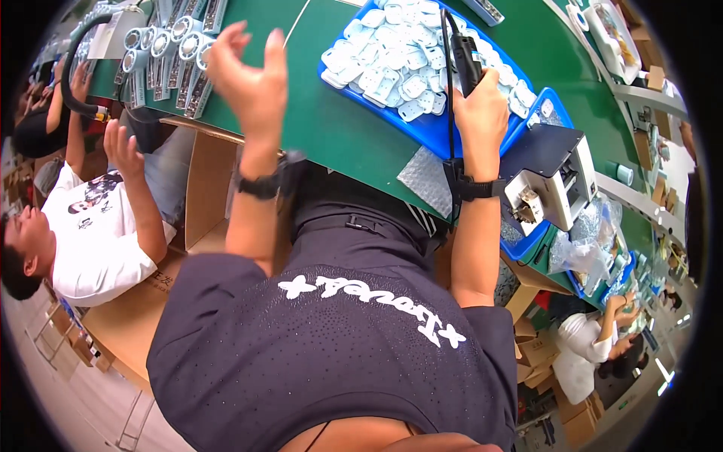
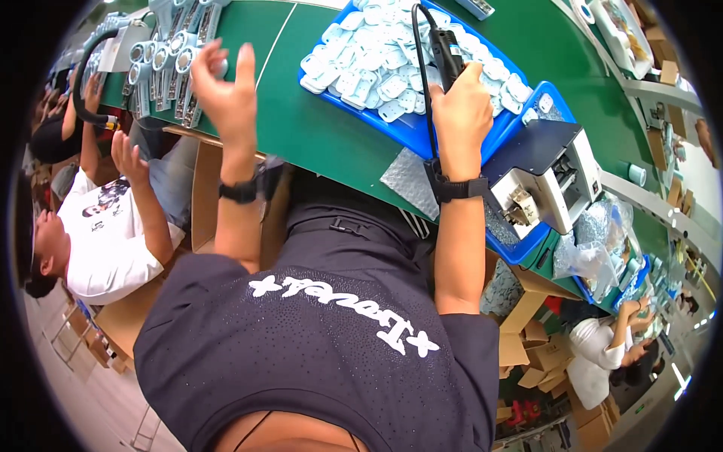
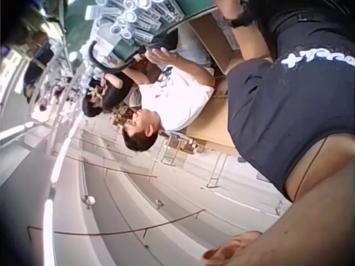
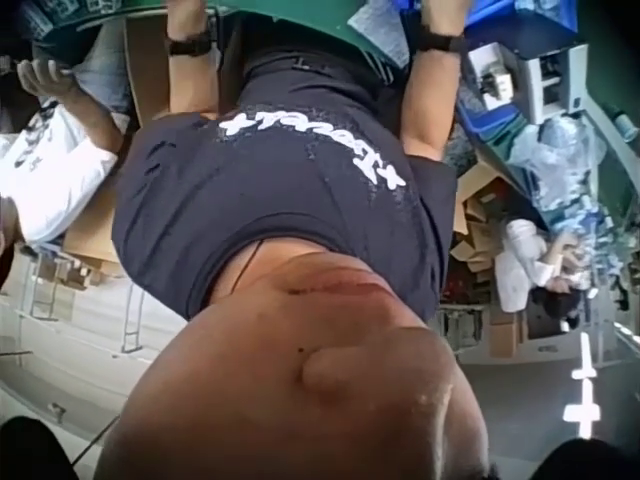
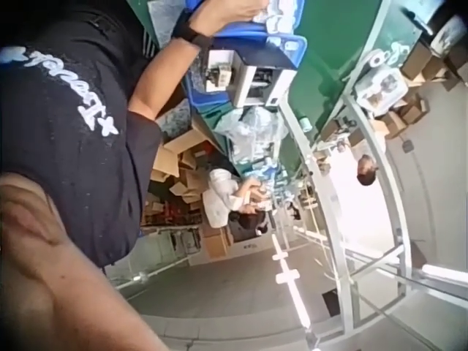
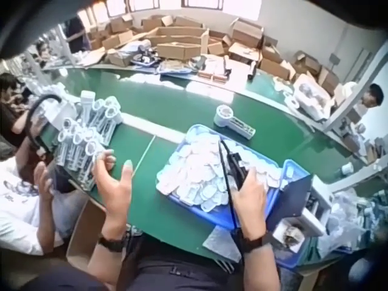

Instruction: The person picks up a fan base and a back cover, fits them together, and uses a power screwdriver to fasten them. They then place the completed unit onto the table and repeat the process with another fan.

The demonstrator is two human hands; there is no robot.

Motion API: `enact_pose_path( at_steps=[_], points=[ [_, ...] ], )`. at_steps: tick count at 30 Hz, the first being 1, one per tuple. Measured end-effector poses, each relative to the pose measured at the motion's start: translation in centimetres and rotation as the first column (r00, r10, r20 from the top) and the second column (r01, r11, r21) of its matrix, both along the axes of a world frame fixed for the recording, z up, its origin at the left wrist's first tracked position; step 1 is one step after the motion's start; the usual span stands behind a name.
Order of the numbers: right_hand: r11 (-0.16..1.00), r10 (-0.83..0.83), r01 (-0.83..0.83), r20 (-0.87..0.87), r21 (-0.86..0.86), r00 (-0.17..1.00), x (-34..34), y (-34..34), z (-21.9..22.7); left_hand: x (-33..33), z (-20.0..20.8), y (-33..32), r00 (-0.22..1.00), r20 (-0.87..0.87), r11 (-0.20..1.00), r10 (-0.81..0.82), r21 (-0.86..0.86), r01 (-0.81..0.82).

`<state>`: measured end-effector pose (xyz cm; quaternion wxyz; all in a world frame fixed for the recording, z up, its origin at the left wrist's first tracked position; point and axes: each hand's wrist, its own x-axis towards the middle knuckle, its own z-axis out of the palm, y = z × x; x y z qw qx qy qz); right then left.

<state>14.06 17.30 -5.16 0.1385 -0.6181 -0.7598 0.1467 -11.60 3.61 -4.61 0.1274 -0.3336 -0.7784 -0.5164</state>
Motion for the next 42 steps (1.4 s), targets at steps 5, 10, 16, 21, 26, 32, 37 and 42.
enact_pose_path(
  at_steps=[5, 10, 16, 21, 26, 32, 37, 42],
  points=[
    [0.999, -0.005, 0.004, 0.028, 0.033, 1.000, 0.6, 0.2, -0.1, -5.8, -4.9, -8.7, 0.867, -0.430, 0.808, 0.252, -0.400, -0.433],
    [0.994, 0.031, -0.058, -0.259, -0.094, 0.965, 3.2, -0.3, 2.3, -9.3, -4.0, -12.0, 0.866, -0.492, 0.690, 0.092, -0.596, -0.411],
    [0.925, -0.171, -0.219, -0.855, -0.310, 0.489, 6.5, -5.7, 5.2, -11.4, -2.8, -13.2, 0.940, -0.333, 0.689, -0.073, -0.698, -0.194],
    [0.880, -0.297, -0.249, -0.878, -0.404, 0.376, 8.8, -9.2, 5.0, -8.7, 1.1, -11.8, 0.979, 0.133, 0.941, -0.155, -0.281, 0.187],
    [0.827, -0.366, -0.359, -0.899, -0.432, 0.240, 10.3, -11.0, 5.4, 2.9, 4.9, -6.0, 0.440, 0.545, 0.662, -0.714, 0.321, 0.677],
    [0.844, -0.294, -0.381, -0.920, -0.377, 0.259, 12.0, -12.6, 6.9, 15.0, 2.4, -2.4, -0.215, 0.646, 0.247, -0.733, 0.547, 0.800],
    [0.892, -0.357, -0.149, -0.868, -0.427, 0.346, 12.9, -14.8, 6.1, 19.0, 2.9, -0.2, -0.360, 0.636, 0.010, -0.683, 0.501, 0.866],
    [0.961, -0.248, 0.011, -0.837, -0.278, 0.488, 14.0, -15.6, 3.4, 21.1, 1.0, 1.2, -0.261, 0.411, -0.171, -0.873, 0.244, 0.955]
  ],
)
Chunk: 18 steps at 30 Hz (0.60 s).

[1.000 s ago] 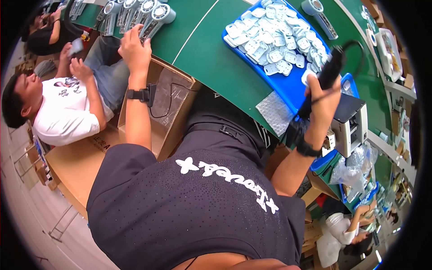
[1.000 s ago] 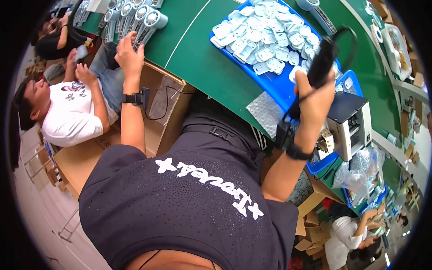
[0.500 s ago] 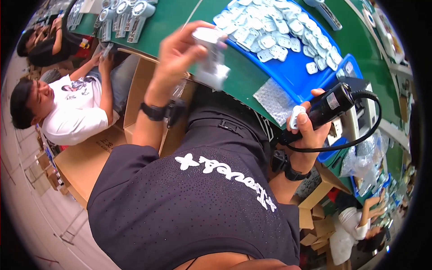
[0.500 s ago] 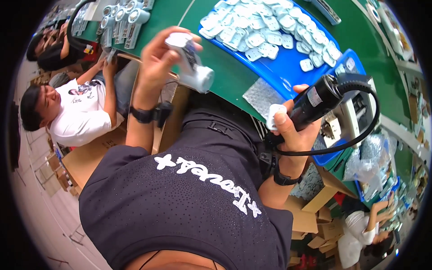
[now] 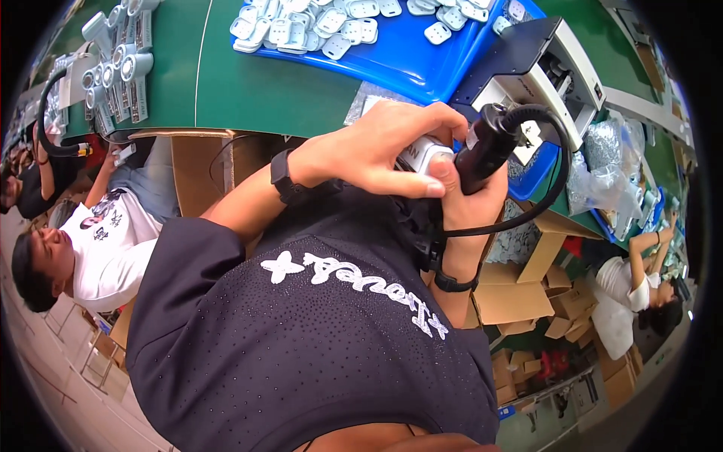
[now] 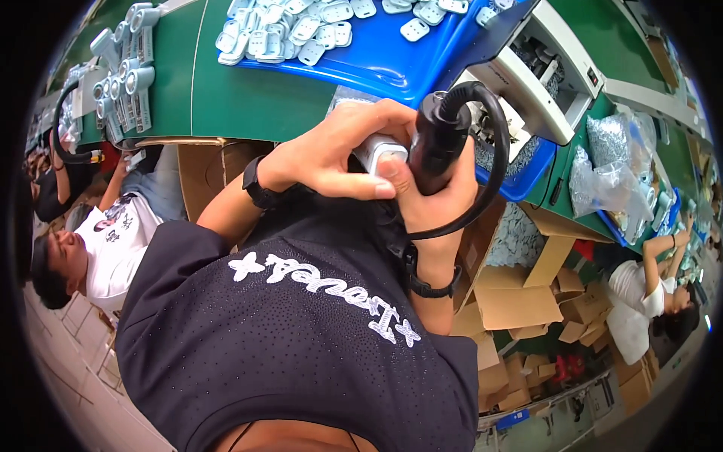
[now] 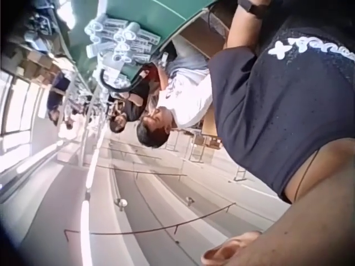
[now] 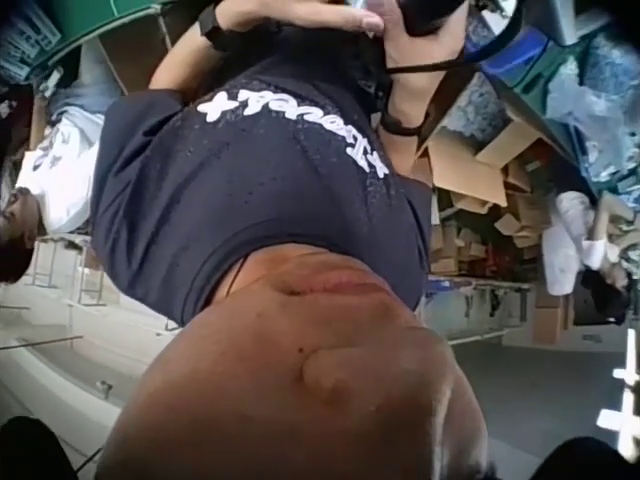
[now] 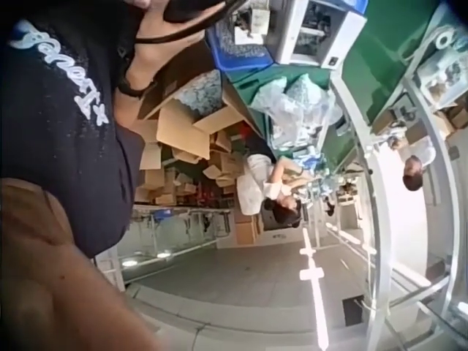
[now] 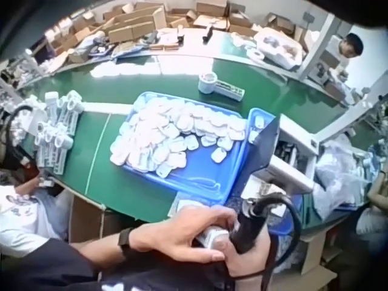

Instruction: The person picks up a fan base and a back cover, fits them together, and uses a power screwdriver to fasten them. They then place the completed unit onto the table and repeat the process with another fan.

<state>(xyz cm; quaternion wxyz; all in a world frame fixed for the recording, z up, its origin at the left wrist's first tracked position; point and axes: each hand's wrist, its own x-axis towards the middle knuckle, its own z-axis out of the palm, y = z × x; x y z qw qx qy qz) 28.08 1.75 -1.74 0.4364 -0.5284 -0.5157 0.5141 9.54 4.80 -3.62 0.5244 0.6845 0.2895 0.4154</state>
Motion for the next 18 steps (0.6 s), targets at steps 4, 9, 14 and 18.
enact_pose_path(
  at_steps=[4, 9, 14, 18],
  points=[
    [0.987, -0.117, 0.111, 0.046, 0.120, 0.992, 1.4, 1.2, -0.6, 1.0, -1.5, 0.0, 0.998, -0.066, 0.999, -0.016, -0.044, 0.013],
    [0.746, -0.105, 0.343, -0.409, 0.570, 0.907, 2.7, 5.2, 5.1, 1.7, -3.0, 0.3, 0.999, -0.031, 0.988, 0.045, 0.152, -0.040],
    [0.748, -0.191, 0.323, -0.278, 0.579, 0.941, 2.8, 8.7, 3.0, 1.4, -3.7, 0.4, 0.994, -0.010, 0.964, 0.110, 0.243, -0.104],
    [0.867, -0.113, 0.265, -0.352, 0.422, 0.929, 3.6, 6.8, 4.3, 1.0, -4.1, 0.1, 0.992, -0.046, 0.968, 0.113, 0.229, -0.100]
  ],
)
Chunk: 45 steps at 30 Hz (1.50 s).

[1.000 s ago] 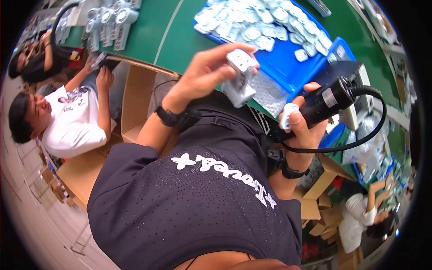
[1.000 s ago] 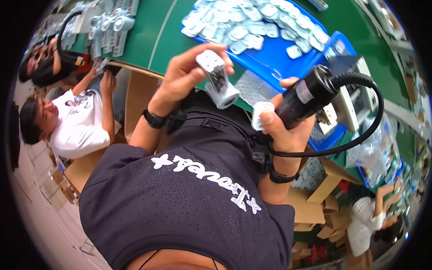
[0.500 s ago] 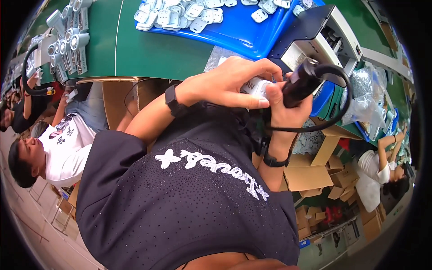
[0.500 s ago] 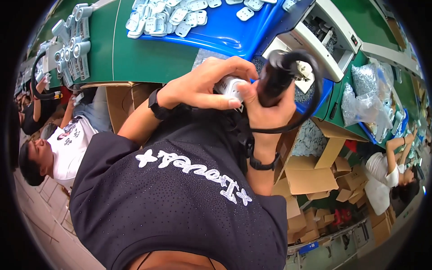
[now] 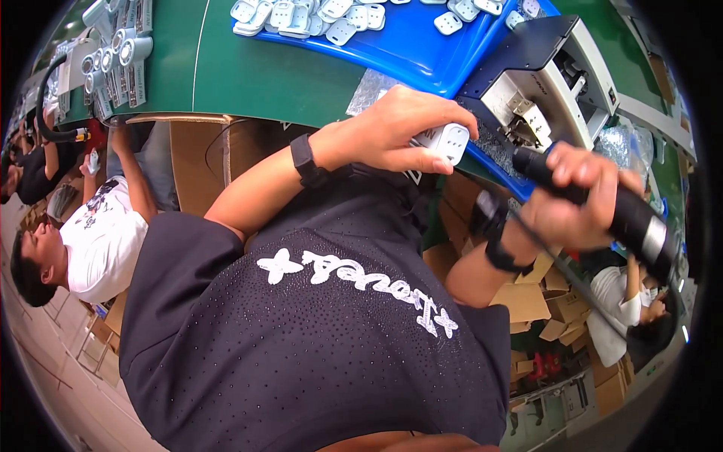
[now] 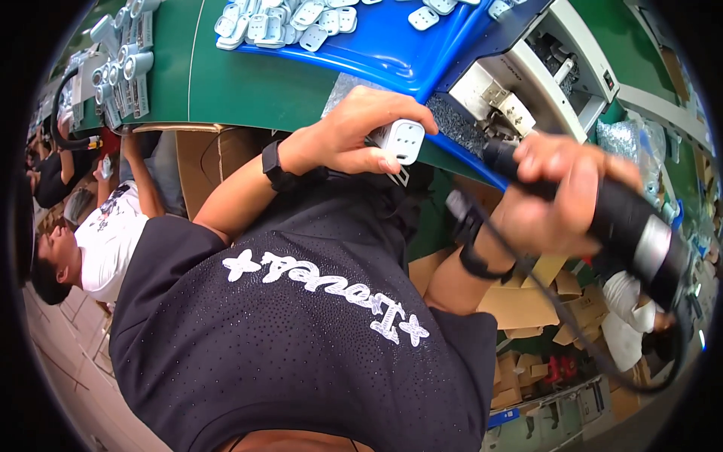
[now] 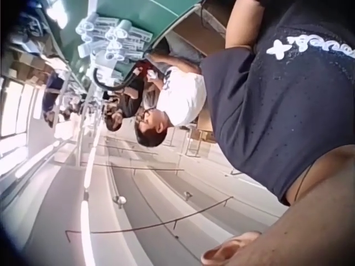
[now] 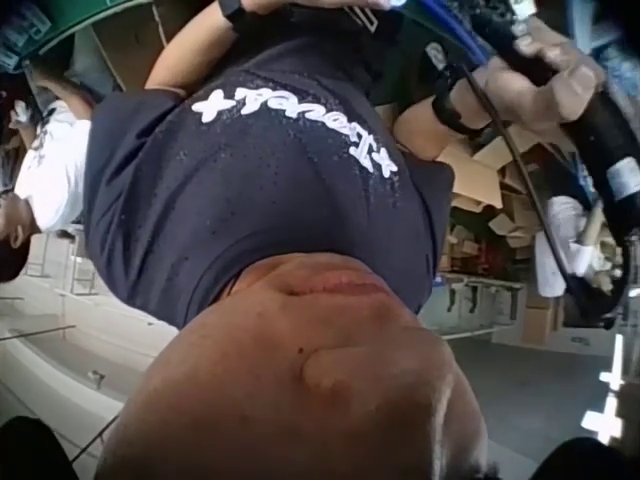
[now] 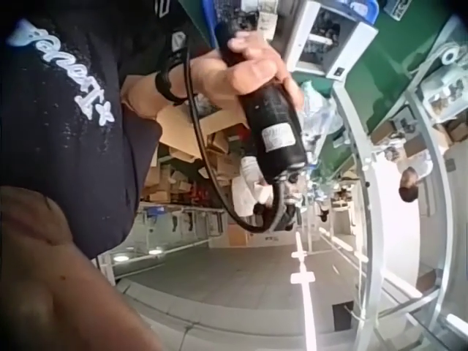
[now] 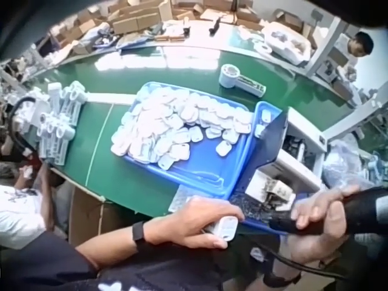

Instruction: The person picks up a fan base and a back cover, fits them together, and uses a power screwdriver to fasten them. They then place the completed unit onto the table and repeat the process with another fan.

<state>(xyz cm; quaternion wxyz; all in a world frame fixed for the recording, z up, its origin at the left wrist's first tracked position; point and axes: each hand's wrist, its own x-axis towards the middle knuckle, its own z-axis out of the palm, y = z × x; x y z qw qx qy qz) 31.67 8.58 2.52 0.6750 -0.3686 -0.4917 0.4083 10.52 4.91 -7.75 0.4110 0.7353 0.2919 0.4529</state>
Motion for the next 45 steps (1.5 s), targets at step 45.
enact_pose_path(
  at_steps=[45],
  points=[
    [0.961, 0.266, -0.275, -0.220, -0.012, 0.939, -0.3, -3.1, 3.8, 0.5, -0.6, -0.2, 0.999, 0.047, 0.998, 0.021, 0.056, -0.024]
  ],
)
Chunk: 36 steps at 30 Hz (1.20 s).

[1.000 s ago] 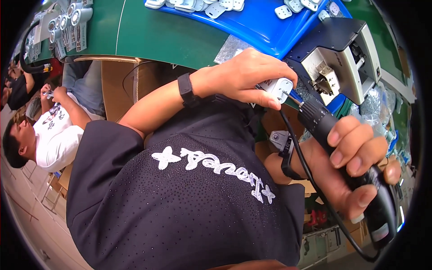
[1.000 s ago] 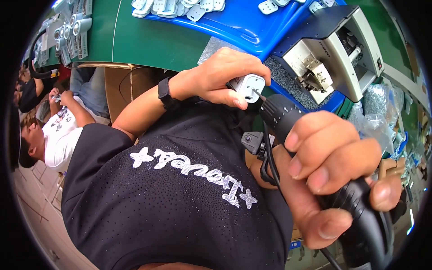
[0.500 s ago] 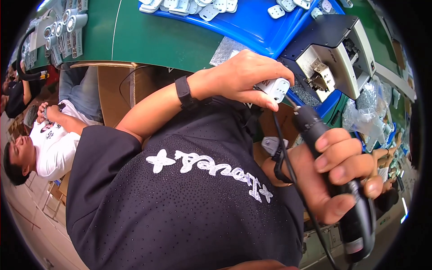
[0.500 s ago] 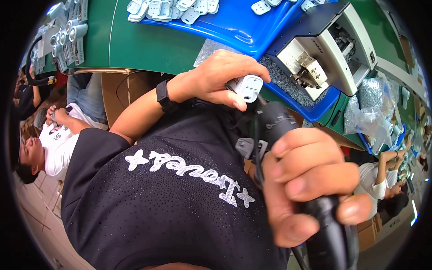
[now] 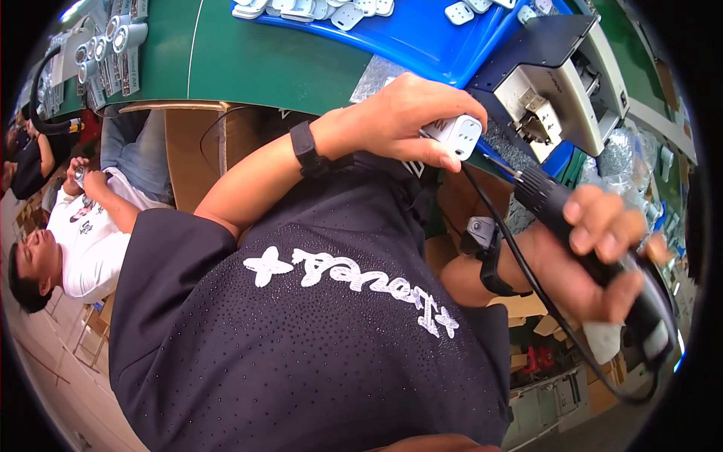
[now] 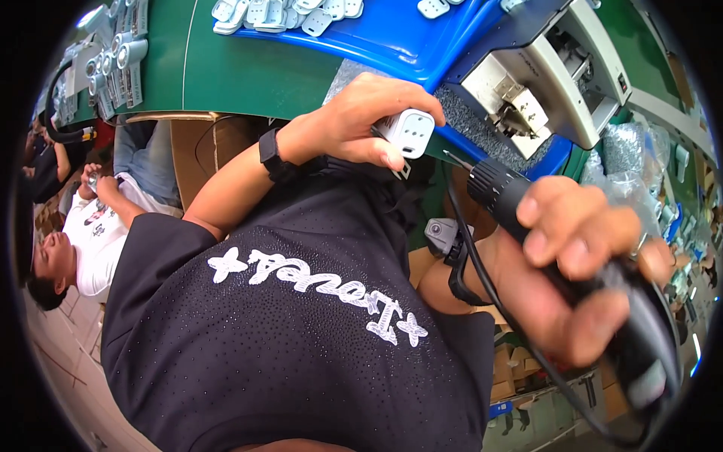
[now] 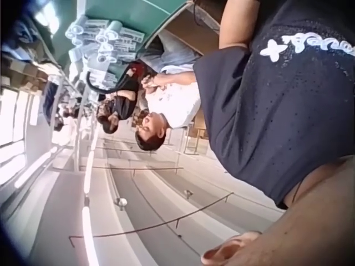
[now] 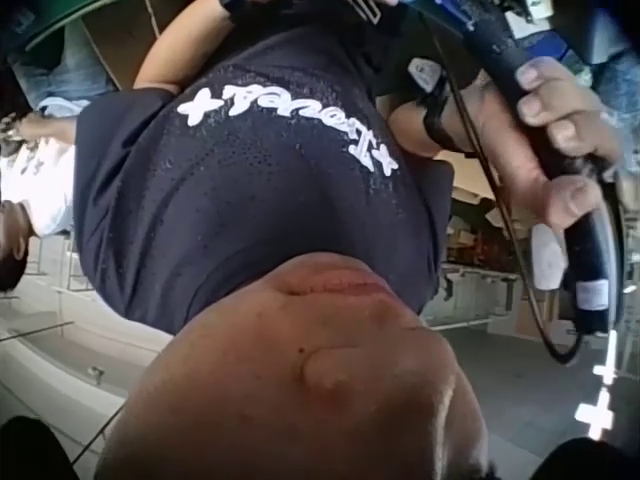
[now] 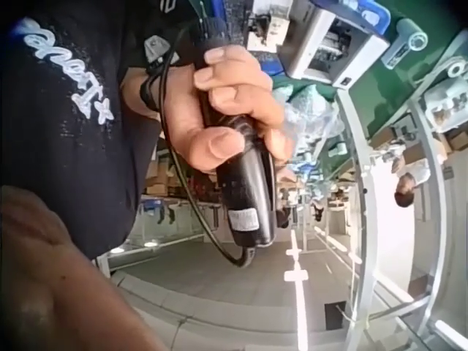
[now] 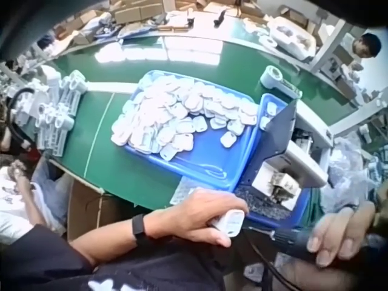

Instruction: The person picks up a fan base and a back cover, fits them together, and uses a power screwdriver to fasten them. They then place the completed unit onto the table and repeat the process with another fan.

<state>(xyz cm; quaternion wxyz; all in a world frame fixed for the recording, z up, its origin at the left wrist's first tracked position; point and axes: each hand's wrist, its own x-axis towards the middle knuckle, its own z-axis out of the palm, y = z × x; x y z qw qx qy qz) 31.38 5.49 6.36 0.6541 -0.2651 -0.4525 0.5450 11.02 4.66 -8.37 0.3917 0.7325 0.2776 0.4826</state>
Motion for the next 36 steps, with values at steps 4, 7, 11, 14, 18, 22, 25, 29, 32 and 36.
enact_pose_path(
  at_steps=[4, 7, 11, 14, 18, 22, 25, 29, 32, 36],
  points=[
    [0.987, 0.140, -0.137, -0.033, 0.083, 0.990, -0.5, 0.5, 1.7, -0.2, 0.1, 0.5, 1.000, 0.009, 1.000, 0.021, 0.015, -0.021],
    [0.987, 0.150, -0.148, -0.022, 0.067, 0.988, -1.6, 1.1, 1.4, -0.4, 0.6, 0.5, 1.000, -0.007, 0.999, 0.000, -0.035, 0.000],
    [0.981, 0.190, -0.187, -0.059, 0.051, 0.980, -2.2, 1.7, 0.2, 0.0, 0.0, 0.4, 1.000, 0.014, 1.000, 0.010, 0.002, -0.010],
    [0.978, 0.208, -0.206, -0.056, 0.042, 0.977, -2.6, 1.8, 0.2, 0.1, -0.2, 0.3, 1.000, 0.009, 1.000, 0.020, -0.001, -0.020],
    [0.983, 0.176, -0.175, -0.016, 0.051, 0.984, -3.7, 1.4, 0.2, -0.3, -0.2, 0.4, 0.999, 0.000, 0.999, 0.037, 0.030, -0.037],
    [0.990, 0.122, -0.123, 0.024, 0.068, 0.992, -4.5, 1.0, 0.5, 0.3, 0.5, 0.2, 0.979, 0.066, 0.966, 0.195, 0.158, -0.203],
    [0.991, 0.108, -0.110, 0.030, 0.077, 0.994, -5.2, 0.9, 0.6, 0.8, -0.3, -0.2, 0.931, 0.073, 0.896, 0.358, 0.253, -0.364],
    [0.987, 0.137, -0.139, 0.026, 0.085, 0.990, -5.2, 1.6, 0.7, -0.9, 0.0, -1.4, 0.863, -0.025, 0.832, 0.505, 0.281, -0.479],
    [0.978, 0.168, -0.171, 0.040, 0.121, 0.985, -6.0, 2.0, 0.7, -4.2, 1.9, -1.8, 0.902, -0.096, 0.900, 0.422, 0.168, -0.403],
    [0.994, 0.064, -0.074, -0.121, -0.077, 0.991, -8.7, 2.5, 1.4, -11.6, 7.0, 0.6, 0.842, -0.318, 0.784, 0.437, 0.594, -0.182]
  ],
)
